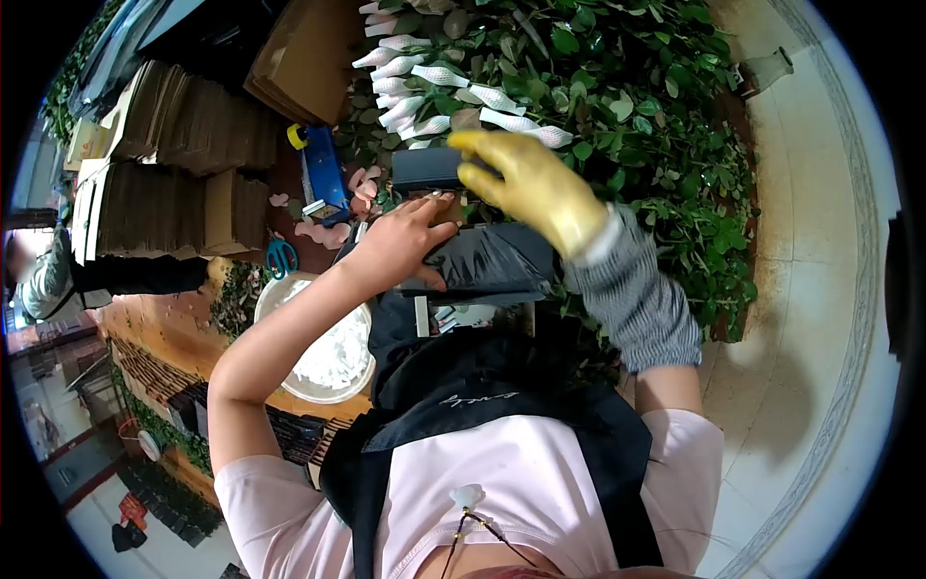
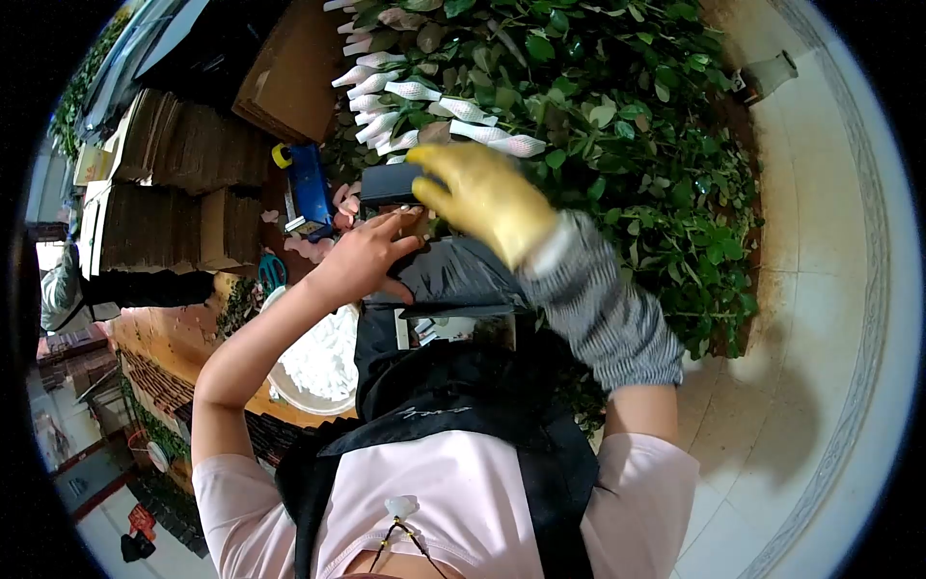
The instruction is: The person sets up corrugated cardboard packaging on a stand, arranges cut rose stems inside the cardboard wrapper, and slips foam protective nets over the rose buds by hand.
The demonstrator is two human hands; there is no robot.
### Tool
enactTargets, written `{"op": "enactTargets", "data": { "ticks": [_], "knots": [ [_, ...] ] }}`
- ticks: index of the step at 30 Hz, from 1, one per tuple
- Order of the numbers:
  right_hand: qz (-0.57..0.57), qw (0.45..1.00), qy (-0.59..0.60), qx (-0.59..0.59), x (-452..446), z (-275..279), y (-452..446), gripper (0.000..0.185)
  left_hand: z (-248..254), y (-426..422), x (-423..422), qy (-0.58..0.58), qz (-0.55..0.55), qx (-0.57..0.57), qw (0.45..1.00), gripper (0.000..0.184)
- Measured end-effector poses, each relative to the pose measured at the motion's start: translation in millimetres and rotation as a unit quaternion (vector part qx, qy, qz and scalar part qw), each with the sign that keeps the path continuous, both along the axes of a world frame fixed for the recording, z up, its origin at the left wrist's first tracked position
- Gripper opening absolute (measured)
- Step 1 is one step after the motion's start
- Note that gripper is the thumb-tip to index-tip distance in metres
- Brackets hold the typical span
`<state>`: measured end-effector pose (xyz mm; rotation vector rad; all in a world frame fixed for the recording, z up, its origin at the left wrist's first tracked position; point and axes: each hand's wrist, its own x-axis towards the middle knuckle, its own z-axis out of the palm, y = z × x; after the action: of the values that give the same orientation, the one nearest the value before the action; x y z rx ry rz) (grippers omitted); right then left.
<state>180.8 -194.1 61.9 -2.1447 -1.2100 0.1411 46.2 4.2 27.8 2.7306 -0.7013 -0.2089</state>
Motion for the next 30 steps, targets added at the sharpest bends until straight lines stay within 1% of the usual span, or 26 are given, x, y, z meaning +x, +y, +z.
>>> {"op": "enactTargets", "data": {
  "ticks": [2, 3, 4, 5, 6, 8, 9, 10, 11, 12, 13, 14, 15, 16, 17, 18, 19, 20, 22, 23, 24, 25, 26, 27, 29, 30],
  "knots": [
    [0.000, 0.976, 0.116, -0.184, 42, -7, 8, 0.055, 3, -2, 3, 0.029, 0.010, 0.001, 1.000, 0.073],
    [0.034, 0.959, 0.173, -0.223, 69, -27, 11, 0.062, -1, -1, 3, 0.036, 0.020, -0.009, 0.999, 0.075],
    [0.070, 0.936, 0.229, -0.260, 74, -23, 17, 0.070, -2, 1, 3, 0.037, 0.020, -0.004, 0.999, 0.075],
    [0.075, 0.918, 0.232, -0.314, 80, -16, 15, 0.080, -3, 2, 2, 0.028, 0.024, -0.040, 0.999, 0.075],
    [0.068, 0.925, 0.196, -0.318, 76, -6, 15, 0.075, -5, 3, 1, 0.020, 0.030, -0.079, 0.996, 0.074],
    [0.037, 0.939, 0.139, -0.313, 48, 36, 13, 0.063, -13, 5, -2, -0.002, 0.035, -0.119, 0.992, 0.071],
    [0.061, 0.950, 0.106, -0.287, 37, 37, 7, 0.047, -20, 4, -7, -0.028, 0.043, -0.124, 0.991, 0.072],
    [0.115, 0.974, -0.049, -0.187, 24, 6, -7, 0.036, -25, 5, -10, -0.054, 0.049, -0.127, 0.989, 0.073],
    [0.132, 0.966, -0.170, -0.141, -4, 1, -16, 0.028, -22, 2, -20, -0.038, 0.093, -0.114, 0.988, 0.074],
    [0.108, 0.941, -0.242, -0.208, -34, -2, -18, 0.028, -20, -3, -33, -0.022, 0.137, -0.100, 0.985, 0.076],
    [0.093, 0.912, -0.274, -0.291, -58, -7, -18, 0.030, -27, -3, -41, -0.121, 0.133, -0.146, 0.973, 0.074],
    [0.078, 0.901, -0.308, -0.294, -77, -14, -24, 0.034, -53, -8, -57, -0.167, 0.211, -0.133, 0.954, 0.087],
    [0.057, 0.893, -0.306, -0.324, -92, -24, -25, 0.035, -61, -15, -65, -0.181, 0.268, -0.169, 0.931, 0.096],
    [0.037, 0.884, -0.303, -0.353, -100, -30, -23, 0.037, -56, -24, -65, -0.193, 0.326, -0.206, 0.902, 0.106],
    [0.040, 0.884, -0.298, -0.357, -102, -33, -21, 0.037, -48, -29, -64, -0.200, 0.335, -0.167, 0.906, 0.111],
    [0.039, 0.886, -0.293, -0.356, -102, -33, -19, 0.037, -22, -32, -59, -0.206, 0.345, -0.129, 0.907, 0.117],
    [0.036, 0.888, -0.288, -0.356, -100, -33, -18, 0.038, -13, -28, -54, -0.225, 0.286, -0.089, 0.927, 0.112],
    [0.056, 0.887, -0.295, -0.350, -93, -32, -22, 0.040, -2, -28, -50, -0.180, 0.246, -0.025, 0.952, 0.091],
    [0.094, 0.943, -0.173, -0.269, -66, -10, -40, 0.046, -12, -21, -48, -0.133, 0.204, 0.005, 0.970, 0.066],
    [0.060, 0.990, -0.082, -0.098, -55, -20, -63, 0.056, -12, -22, -49, -0.144, 0.215, -0.020, 0.966, 0.048],
    [0.007, 0.996, -0.009, -0.085, -52, -22, -79, 0.061, -18, -24, -54, -0.140, 0.229, -0.030, 0.963, 0.048],
    [-0.048, 0.985, 0.130, -0.107, -49, -19, -94, 0.062, -24, -27, -61, -0.148, 0.246, -0.041, 0.957, 0.045],
    [-0.107, 0.950, 0.265, -0.128, -50, -15, -104, 0.062, -29, -31, -70, -0.154, 0.262, -0.050, 0.951, 0.042],
    [-0.099, 0.949, 0.264, -0.139, -53, -6, -107, 0.062, -29, -37, -74, -0.189, 0.283, -0.067, 0.938, 0.039],
    [-0.078, 0.956, 0.216, -0.181, -53, 26, -102, 0.059, -33, -44, -81, -0.204, 0.303, -0.063, 0.929, 0.039],
    [-0.076, 0.955, 0.217, -0.186, -53, 40, -88, 0.059, -34, -45, -82, -0.206, 0.309, -0.062, 0.927, 0.038]
  ]
}}
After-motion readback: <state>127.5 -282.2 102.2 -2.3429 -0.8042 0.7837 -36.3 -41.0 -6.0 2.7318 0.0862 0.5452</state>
